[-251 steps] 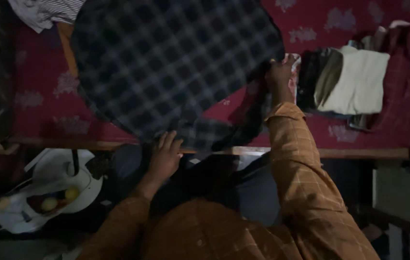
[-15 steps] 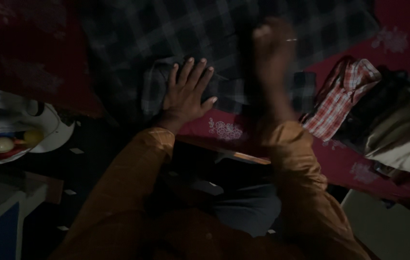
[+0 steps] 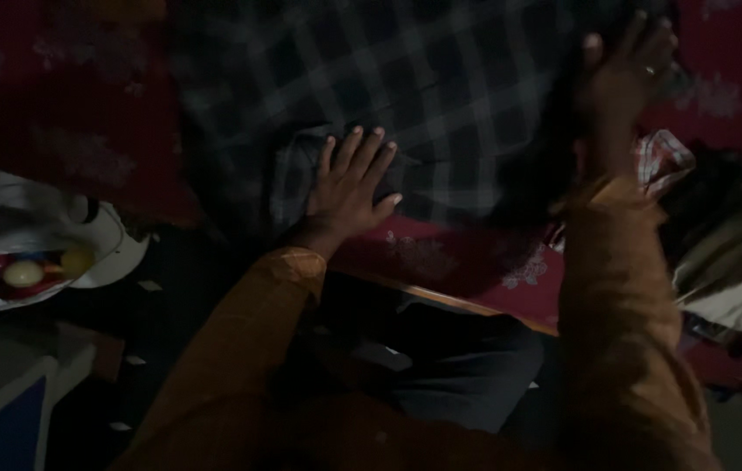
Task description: The person folds a plaid shirt and a striped garment by hand on a bed.
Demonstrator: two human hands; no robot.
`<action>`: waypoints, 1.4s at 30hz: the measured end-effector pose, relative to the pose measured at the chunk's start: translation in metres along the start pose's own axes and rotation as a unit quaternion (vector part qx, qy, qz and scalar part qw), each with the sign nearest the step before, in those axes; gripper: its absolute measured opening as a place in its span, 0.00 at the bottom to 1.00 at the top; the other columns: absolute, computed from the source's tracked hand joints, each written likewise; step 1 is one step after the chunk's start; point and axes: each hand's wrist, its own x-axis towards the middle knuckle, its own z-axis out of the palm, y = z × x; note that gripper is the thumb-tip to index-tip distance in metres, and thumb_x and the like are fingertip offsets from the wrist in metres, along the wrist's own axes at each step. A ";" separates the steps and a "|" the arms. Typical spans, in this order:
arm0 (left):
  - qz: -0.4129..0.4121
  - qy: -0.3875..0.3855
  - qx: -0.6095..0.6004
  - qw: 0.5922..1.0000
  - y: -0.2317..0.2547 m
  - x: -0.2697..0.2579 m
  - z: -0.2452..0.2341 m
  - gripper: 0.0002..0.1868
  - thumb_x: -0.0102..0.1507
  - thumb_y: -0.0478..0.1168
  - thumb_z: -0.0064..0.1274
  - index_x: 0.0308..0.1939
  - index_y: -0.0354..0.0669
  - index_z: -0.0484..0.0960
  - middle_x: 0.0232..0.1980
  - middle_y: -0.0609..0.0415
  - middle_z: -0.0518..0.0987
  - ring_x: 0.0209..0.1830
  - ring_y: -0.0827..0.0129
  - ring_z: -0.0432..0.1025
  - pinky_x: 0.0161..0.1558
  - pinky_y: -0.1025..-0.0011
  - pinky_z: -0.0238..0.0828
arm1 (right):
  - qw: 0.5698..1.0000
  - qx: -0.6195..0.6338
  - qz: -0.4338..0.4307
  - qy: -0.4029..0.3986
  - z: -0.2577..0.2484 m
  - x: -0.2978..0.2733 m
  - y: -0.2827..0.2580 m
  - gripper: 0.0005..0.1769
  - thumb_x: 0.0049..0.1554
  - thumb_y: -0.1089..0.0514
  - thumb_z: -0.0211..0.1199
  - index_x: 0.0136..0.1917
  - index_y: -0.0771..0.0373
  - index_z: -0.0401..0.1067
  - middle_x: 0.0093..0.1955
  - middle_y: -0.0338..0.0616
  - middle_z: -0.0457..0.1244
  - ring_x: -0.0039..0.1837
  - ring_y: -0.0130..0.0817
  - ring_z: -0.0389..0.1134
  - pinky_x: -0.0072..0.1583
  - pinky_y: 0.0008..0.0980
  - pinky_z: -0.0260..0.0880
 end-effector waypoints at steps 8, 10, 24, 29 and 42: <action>0.001 0.061 0.006 0.998 0.002 -0.004 0.006 0.36 0.72 0.68 0.42 0.75 0.52 0.66 0.83 0.51 0.55 0.85 0.54 0.46 0.80 0.43 0.32 | 0.909 0.148 -0.317 -0.226 -0.021 -0.079 -0.163 0.41 0.65 0.34 0.47 0.82 0.59 0.53 0.86 0.51 0.43 0.85 0.50 0.39 0.80 0.60 0.35; 0.006 -0.003 0.027 1.000 -0.001 -0.003 0.007 0.41 0.67 0.67 0.42 0.78 0.48 0.66 0.83 0.49 0.56 0.83 0.53 0.47 0.77 0.43 0.32 | 0.945 0.061 -0.306 -0.102 0.014 -0.050 -0.089 0.37 0.72 0.37 0.47 0.86 0.57 0.53 0.88 0.53 0.43 0.86 0.56 0.39 0.80 0.60 0.36; 0.017 0.035 -0.022 0.999 -0.002 -0.005 0.002 0.39 0.71 0.66 0.43 0.79 0.47 0.64 0.84 0.49 0.54 0.84 0.52 0.45 0.79 0.42 0.32 | 0.961 0.208 0.016 -0.183 -0.046 -0.127 0.008 0.45 0.62 0.28 0.56 0.82 0.56 0.58 0.81 0.60 0.52 0.77 0.65 0.52 0.72 0.56 0.55; 0.020 0.048 -0.034 0.998 -0.001 -0.009 -0.006 0.41 0.72 0.65 0.45 0.81 0.46 0.62 0.84 0.48 0.53 0.85 0.51 0.43 0.80 0.41 0.32 | 0.972 0.116 0.046 -0.201 -0.068 -0.161 -0.019 0.33 0.57 0.41 0.63 0.70 0.58 0.69 0.67 0.56 0.63 0.71 0.61 0.60 0.70 0.56 0.63; -0.132 0.141 0.042 0.980 -0.014 -0.051 -0.074 0.40 0.68 0.44 0.58 0.81 0.47 0.57 0.82 0.39 0.53 0.82 0.37 0.43 0.74 0.34 0.33 | 0.973 0.130 0.042 -0.183 -0.301 -0.131 -0.032 0.27 0.64 0.55 0.62 0.75 0.59 0.68 0.60 0.51 0.67 0.54 0.44 0.70 0.51 0.45 0.72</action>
